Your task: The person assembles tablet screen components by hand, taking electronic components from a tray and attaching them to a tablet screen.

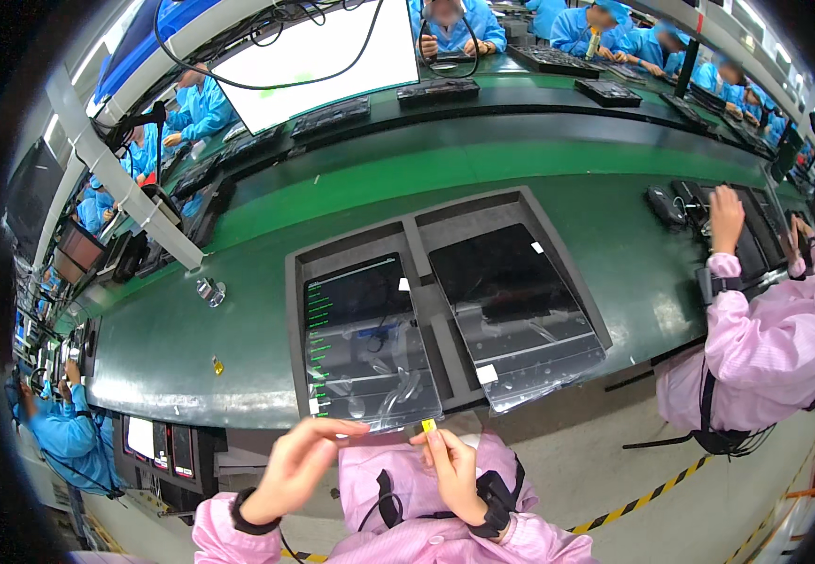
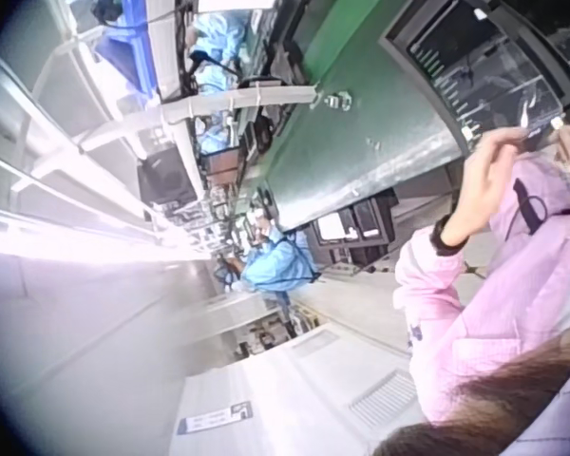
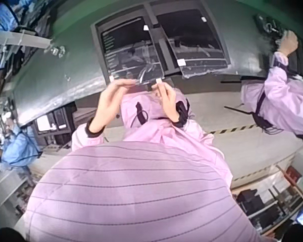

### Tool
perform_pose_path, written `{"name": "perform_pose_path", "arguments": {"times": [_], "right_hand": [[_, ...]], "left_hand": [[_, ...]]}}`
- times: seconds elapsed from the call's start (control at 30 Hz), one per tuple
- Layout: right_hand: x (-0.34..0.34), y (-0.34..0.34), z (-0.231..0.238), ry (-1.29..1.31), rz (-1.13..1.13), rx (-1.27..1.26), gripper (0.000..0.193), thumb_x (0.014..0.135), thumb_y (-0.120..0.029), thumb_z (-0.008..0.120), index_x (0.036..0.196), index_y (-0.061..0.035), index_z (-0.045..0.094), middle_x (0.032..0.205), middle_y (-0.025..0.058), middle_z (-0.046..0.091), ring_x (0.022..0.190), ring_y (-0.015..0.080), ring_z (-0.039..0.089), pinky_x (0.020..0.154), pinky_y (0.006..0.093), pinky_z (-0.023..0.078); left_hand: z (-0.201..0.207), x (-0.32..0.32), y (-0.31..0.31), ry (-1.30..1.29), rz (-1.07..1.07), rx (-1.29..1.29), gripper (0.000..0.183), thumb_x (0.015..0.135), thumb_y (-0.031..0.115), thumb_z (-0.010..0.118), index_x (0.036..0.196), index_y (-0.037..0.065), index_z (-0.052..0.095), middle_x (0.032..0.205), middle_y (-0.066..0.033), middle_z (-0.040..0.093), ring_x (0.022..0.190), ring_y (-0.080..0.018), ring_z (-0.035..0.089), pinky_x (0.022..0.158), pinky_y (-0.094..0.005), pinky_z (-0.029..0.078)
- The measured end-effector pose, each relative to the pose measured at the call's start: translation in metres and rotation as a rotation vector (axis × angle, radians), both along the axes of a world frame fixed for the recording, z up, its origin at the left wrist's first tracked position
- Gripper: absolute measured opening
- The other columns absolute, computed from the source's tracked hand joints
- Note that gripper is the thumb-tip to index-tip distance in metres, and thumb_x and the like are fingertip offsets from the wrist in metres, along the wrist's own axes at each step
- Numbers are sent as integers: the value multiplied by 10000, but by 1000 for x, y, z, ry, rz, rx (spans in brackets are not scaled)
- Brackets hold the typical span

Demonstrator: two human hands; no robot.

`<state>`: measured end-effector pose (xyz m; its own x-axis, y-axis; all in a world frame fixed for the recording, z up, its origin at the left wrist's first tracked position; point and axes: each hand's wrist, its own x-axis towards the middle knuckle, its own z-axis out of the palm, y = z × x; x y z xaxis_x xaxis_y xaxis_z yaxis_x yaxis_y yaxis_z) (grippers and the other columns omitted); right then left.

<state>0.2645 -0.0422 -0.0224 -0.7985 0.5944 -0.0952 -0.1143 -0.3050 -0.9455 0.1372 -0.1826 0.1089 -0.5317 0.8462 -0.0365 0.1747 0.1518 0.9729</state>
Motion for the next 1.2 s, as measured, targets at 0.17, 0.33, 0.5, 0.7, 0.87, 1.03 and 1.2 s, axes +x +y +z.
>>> {"name": "perform_pose_path", "arguments": {"times": [0.17,0.33,0.5,0.7,0.87,1.03,1.2], "right_hand": [[-5,9,3,-5,53,3,318,993,-215,457,906,35,633,639,-19,475,597,48,430,549,206,355],[0,19,-14,-96,116,40,315,987,-222,476,902,41,629,655,-2,508,607,63,459,566,212,376],[-3,29,-11,-40,-7,-50,259,966,-193,518,926,35,634,678,4,551,619,62,509,577,215,416],[-4,28,-14,-46,-41,-17,196,940,-145,561,941,34,642,683,-2,569,609,54,523,577,203,423],[-1,33,-20,-79,-42,105,178,928,-129,581,949,34,649,689,-4,588,613,40,526,561,193,417],[-4,29,-21,-91,-50,112,171,920,-133,596,955,24,654,687,-6,590,606,31,522,532,183,403],[-4,32,-26,-93,-60,97,170,921,-132,594,941,28,649,687,-3,593,608,34,527,532,190,413]], "left_hand": [[-37,20,38,822,-71,-104,360,810,96,628,1144,-21,563,1207,-166,572,1154,-325,526,979,-407,404],[-74,20,55,985,-34,-122,409,817,151,652,1177,-20,561,1245,-180,547,1205,-307,496,1028,-424,370],[-76,15,57,980,-18,-87,343,797,146,676,1100,-7,628,1187,-156,604,1158,-276,548,1018,-429,383],[-80,14,60,976,15,-78,254,776,108,681,1016,25,677,1099,-139,656,1088,-258,606,990,-425,411],[-79,17,65,1001,57,-61,283,727,64,694,1006,20,676,1089,-140,660,1064,-259,621,978,-421,433],[-84,13,63,1026,39,-47,303,706,61,705,1001,1,669,1085,-155,657,1053,-271,625,972,-425,445],[-85,14,65,1059,34,-53,327,707,71,709,1020,-10,658,1096,-159,652,1071,-282,615,990,-444,429]]}}
